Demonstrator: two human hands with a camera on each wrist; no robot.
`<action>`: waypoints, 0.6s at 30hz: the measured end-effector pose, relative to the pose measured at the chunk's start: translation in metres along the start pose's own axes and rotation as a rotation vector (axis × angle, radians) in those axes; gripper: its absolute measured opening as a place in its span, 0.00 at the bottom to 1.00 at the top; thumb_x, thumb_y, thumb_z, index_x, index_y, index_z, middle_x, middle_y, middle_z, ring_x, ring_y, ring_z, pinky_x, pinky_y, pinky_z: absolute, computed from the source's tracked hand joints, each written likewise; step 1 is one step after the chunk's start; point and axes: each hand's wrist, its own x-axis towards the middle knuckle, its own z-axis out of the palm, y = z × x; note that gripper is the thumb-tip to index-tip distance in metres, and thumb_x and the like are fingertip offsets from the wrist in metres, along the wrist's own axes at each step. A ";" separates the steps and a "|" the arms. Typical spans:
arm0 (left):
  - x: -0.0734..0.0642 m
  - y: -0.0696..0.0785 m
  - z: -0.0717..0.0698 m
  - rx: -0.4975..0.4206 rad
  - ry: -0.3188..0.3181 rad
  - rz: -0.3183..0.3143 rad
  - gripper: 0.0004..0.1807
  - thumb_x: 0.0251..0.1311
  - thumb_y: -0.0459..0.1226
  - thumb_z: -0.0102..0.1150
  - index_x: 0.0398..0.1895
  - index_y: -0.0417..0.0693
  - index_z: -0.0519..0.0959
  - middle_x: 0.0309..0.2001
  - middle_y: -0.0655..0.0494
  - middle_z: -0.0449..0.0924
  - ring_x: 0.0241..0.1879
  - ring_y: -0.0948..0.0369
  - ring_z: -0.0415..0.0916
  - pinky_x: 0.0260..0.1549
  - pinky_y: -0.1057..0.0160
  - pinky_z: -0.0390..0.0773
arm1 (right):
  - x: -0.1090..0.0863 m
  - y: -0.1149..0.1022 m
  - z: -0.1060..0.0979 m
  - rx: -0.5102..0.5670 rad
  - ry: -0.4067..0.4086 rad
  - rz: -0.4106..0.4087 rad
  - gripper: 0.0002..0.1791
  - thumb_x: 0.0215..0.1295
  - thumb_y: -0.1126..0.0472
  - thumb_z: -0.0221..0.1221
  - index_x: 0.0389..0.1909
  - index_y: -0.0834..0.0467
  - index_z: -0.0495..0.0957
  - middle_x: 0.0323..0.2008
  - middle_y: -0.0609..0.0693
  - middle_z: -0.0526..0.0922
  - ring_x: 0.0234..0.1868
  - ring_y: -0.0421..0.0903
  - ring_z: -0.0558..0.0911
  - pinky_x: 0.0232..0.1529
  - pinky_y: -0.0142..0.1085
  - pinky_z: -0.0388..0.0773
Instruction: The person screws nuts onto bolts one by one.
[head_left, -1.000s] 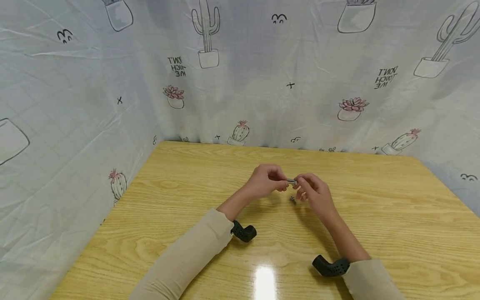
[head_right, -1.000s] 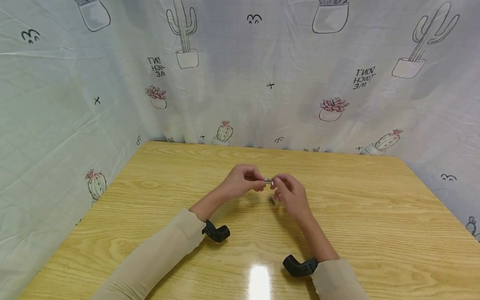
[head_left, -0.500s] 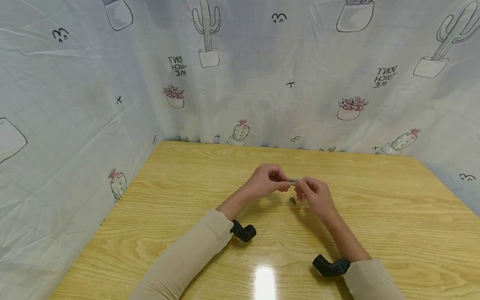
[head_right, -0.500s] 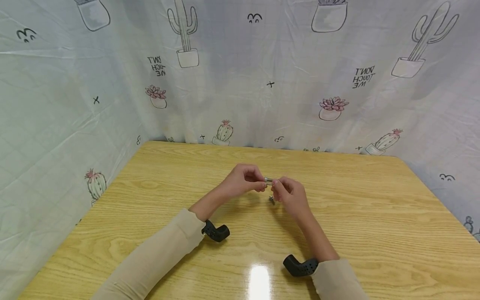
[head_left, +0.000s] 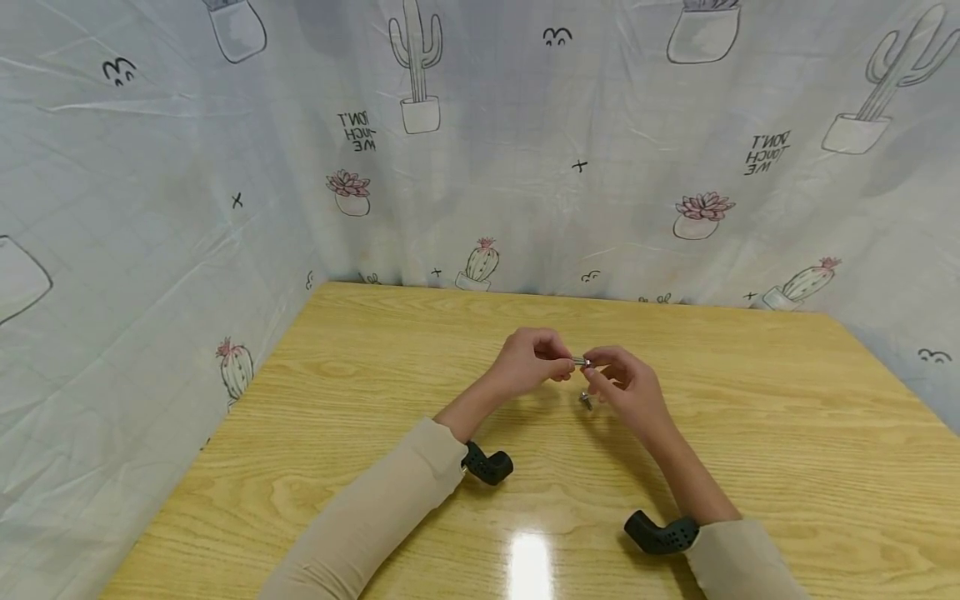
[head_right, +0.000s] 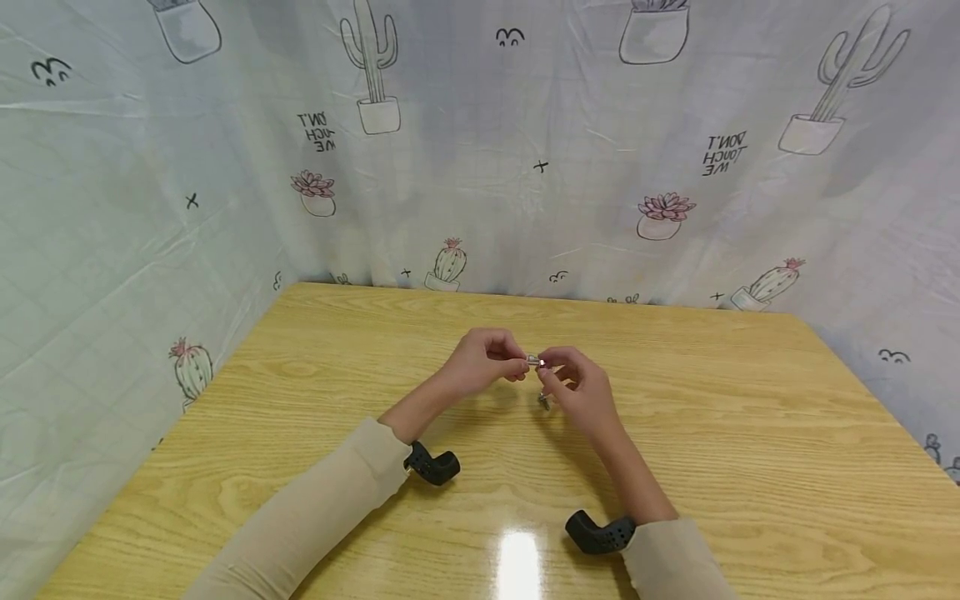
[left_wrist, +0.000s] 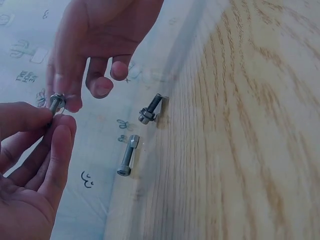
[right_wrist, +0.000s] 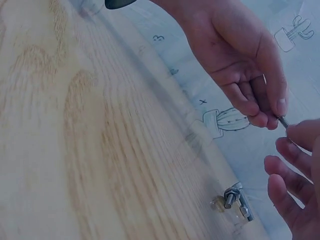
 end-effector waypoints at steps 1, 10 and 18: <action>0.000 0.000 0.000 -0.003 0.004 -0.004 0.02 0.62 0.33 0.62 0.33 0.43 0.81 0.34 0.48 0.84 0.33 0.57 0.85 0.41 0.51 0.85 | 0.000 0.001 0.000 -0.013 0.001 -0.014 0.12 0.68 0.69 0.56 0.50 0.67 0.76 0.40 0.60 0.80 0.28 0.46 0.83 0.27 0.36 0.82; 0.000 0.001 0.000 0.007 -0.050 0.031 0.02 0.61 0.33 0.63 0.33 0.43 0.81 0.34 0.47 0.84 0.37 0.50 0.84 0.43 0.49 0.84 | -0.002 -0.004 0.001 0.043 0.009 0.040 0.17 0.74 0.58 0.51 0.34 0.69 0.77 0.23 0.54 0.79 0.23 0.49 0.77 0.26 0.36 0.77; -0.001 0.003 0.003 0.031 -0.099 0.054 0.02 0.61 0.33 0.63 0.32 0.42 0.81 0.32 0.49 0.84 0.34 0.52 0.83 0.43 0.47 0.83 | -0.003 -0.003 0.001 0.049 -0.008 0.115 0.29 0.78 0.53 0.44 0.20 0.68 0.74 0.15 0.50 0.72 0.15 0.42 0.67 0.18 0.35 0.67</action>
